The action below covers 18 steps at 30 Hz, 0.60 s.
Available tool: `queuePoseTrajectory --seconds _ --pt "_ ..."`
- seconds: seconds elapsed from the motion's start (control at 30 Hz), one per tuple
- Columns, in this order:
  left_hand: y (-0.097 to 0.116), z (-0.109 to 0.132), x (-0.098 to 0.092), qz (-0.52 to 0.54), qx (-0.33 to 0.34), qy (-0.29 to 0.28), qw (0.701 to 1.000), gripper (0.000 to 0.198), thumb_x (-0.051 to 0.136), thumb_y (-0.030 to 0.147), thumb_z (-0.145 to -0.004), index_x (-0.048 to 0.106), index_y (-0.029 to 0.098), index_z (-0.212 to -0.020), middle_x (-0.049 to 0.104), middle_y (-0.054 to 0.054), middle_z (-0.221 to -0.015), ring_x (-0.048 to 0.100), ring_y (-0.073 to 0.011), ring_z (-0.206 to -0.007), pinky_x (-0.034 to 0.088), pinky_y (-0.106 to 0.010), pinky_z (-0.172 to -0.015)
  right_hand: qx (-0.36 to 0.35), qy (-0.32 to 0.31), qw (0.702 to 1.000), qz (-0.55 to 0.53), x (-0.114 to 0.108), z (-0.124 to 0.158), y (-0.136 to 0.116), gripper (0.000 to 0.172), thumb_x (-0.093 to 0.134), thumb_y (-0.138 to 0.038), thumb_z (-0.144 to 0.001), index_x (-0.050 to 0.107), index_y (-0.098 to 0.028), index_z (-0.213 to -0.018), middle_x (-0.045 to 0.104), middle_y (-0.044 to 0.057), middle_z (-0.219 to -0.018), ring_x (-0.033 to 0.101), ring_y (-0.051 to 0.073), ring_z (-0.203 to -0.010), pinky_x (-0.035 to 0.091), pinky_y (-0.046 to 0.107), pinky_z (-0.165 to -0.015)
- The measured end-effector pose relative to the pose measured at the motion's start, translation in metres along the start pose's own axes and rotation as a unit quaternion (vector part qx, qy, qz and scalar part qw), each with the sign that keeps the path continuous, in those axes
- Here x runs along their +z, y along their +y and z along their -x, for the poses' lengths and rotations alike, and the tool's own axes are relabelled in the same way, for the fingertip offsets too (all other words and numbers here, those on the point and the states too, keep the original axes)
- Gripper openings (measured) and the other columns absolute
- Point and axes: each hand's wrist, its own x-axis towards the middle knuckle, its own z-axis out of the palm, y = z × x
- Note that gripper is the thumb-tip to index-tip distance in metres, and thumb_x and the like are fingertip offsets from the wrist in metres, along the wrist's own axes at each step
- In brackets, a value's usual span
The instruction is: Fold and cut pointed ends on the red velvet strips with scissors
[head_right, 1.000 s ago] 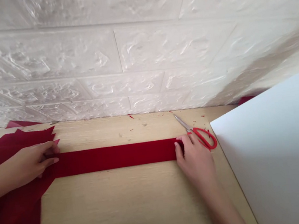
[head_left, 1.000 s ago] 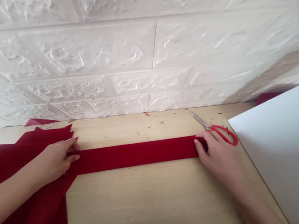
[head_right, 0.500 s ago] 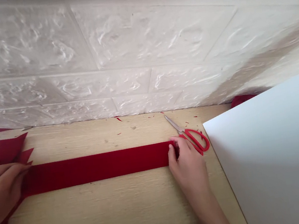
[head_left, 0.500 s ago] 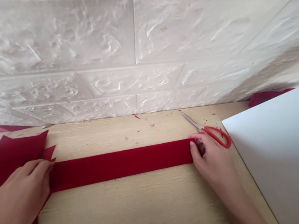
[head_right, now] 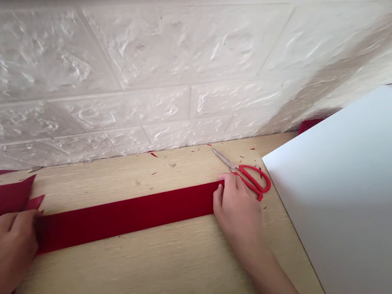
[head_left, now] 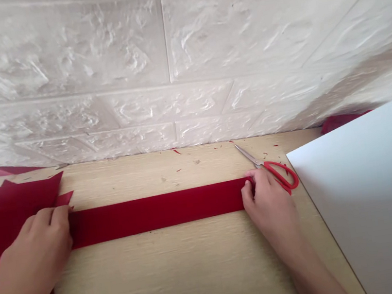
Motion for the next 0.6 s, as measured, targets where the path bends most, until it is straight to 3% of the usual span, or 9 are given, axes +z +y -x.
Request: queuePoseTrajectory --seconds 0.17,0.37,0.6 --pt "0.014 0.003 -0.017 -0.105 0.028 -0.005 0.994 0.048 0.02 0.017 -0.1 0.064 0.007 -0.117 0.063 -0.018 -0.097 0.063 -0.0335 -0.097 0.053 -0.04 -0.062 -0.025 0.031 0.999 -0.025 0.005 0.002 0.003 0.023 0.044 -0.022 -0.095 0.06 -0.018 -0.112 0.073 0.016 -0.109 0.066 0.029 -0.089 0.043 0.037 -0.068" --pt "0.02 0.001 -0.027 -0.14 0.006 -0.055 0.989 0.038 0.033 0.011 -0.1 0.064 0.007 -0.121 0.064 -0.015 -0.106 0.062 -0.0312 -0.106 0.053 -0.036 -0.06 -0.032 0.068 0.996 -0.049 0.011 0.003 0.008 0.028 0.04 -0.017 -0.094 0.058 -0.012 -0.116 0.07 0.021 -0.11 0.063 0.035 -0.107 0.048 0.046 -0.089" --pt "0.021 0.004 -0.028 -0.125 0.005 -0.052 0.991 0.039 0.029 0.01 -0.102 0.063 0.006 -0.121 0.062 -0.015 -0.107 0.061 -0.0309 -0.11 0.047 -0.033 -0.054 -0.033 0.073 0.995 -0.061 0.011 0.004 0.01 0.023 0.042 -0.017 -0.094 0.059 -0.014 -0.109 0.07 0.018 -0.111 0.062 0.032 -0.104 0.048 0.042 -0.085"
